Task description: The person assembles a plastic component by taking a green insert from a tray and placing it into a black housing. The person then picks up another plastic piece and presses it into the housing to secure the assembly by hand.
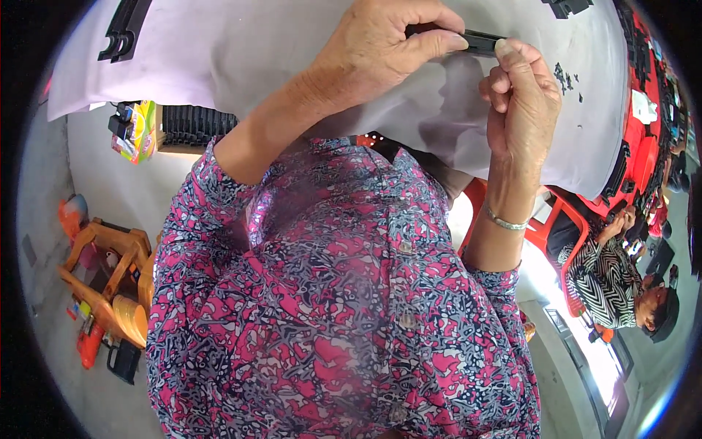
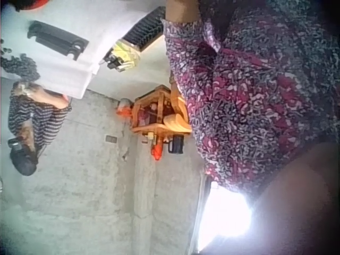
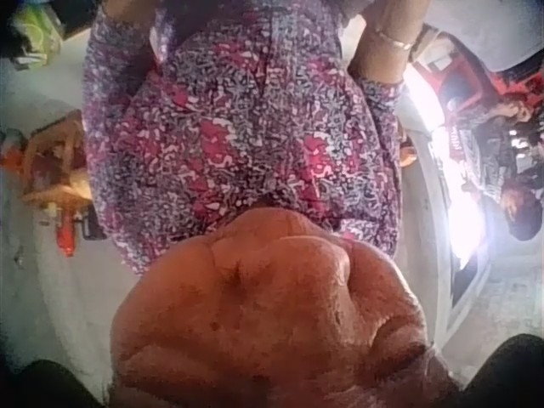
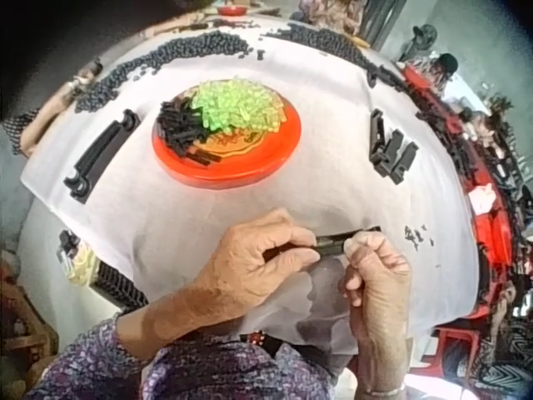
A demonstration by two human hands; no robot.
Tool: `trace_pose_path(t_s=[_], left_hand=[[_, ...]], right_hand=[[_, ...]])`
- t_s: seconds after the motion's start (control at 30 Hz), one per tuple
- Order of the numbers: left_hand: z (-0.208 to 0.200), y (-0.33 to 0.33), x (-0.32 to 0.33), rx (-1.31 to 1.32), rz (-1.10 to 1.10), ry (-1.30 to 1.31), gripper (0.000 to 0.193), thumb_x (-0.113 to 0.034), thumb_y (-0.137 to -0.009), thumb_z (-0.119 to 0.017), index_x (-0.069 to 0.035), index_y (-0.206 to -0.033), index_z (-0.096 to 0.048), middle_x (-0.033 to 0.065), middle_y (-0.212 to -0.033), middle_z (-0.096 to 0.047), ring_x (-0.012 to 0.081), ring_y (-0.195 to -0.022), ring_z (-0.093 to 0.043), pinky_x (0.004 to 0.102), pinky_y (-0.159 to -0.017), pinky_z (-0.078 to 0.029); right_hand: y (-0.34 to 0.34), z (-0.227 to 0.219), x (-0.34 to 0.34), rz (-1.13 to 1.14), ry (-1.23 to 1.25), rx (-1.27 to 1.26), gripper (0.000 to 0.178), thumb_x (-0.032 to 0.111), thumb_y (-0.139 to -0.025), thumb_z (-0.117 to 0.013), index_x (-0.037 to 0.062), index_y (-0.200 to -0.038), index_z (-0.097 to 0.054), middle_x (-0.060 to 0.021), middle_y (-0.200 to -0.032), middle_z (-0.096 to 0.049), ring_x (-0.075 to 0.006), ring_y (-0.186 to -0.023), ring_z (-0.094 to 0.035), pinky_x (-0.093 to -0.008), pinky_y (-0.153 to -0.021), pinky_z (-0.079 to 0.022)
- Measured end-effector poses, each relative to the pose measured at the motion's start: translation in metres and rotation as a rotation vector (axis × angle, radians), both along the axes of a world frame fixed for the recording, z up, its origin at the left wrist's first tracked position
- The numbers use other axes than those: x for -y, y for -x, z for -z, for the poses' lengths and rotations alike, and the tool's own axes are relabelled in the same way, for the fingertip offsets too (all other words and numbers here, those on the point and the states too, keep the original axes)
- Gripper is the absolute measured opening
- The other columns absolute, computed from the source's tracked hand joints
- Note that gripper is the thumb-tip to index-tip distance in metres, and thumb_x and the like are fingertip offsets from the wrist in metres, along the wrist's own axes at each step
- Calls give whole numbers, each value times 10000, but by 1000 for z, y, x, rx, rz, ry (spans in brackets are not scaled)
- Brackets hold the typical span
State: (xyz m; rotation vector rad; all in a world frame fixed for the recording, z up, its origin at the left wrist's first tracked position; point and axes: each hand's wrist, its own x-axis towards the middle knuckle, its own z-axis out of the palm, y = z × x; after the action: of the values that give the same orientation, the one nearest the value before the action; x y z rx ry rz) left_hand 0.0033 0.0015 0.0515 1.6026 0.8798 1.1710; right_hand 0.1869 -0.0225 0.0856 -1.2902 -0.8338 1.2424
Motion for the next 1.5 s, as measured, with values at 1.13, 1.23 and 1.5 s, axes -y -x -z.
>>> trace_pose_path(t_s=[1.13, 1.23, 1.5], left_hand=[[-7, 20, 34, -155, 98, -137, 152, -37, -905, -704, 9, -1049, -684, 77, -882, -598, 187, -807, -595, 295, -732, -475], [-2, 20, 38, -107, 162, -97, 164, -37, -915, -711, 17, -1069, -695, 60, -880, -601, 152, -800, -587, 277, -718, -471], [-2, 18, 40, -116, 130, 33, 167, -82, -950, -707, 39, -1064, -701, 13, -833, -575, 70, -754, -543, 237, -664, -450]], right_hand=[[-7, 7, 44, -151, -80, 45, 45, 0, -914, -724, 25, -938, -697, 12, -782, -649, -38, -598, -525, -189, -529, -400], [-5, 7, 45, -148, -62, -27, 40, 1, -915, -719, 20, -939, -693, 6, -771, -638, -43, -594, -520, -191, -526, -389], [-4, 6, 45, -142, -22, 82, 33, 15, -920, -724, 29, -929, -695, 22, -777, -645, -33, -604, -524, -184, -531, -397]])
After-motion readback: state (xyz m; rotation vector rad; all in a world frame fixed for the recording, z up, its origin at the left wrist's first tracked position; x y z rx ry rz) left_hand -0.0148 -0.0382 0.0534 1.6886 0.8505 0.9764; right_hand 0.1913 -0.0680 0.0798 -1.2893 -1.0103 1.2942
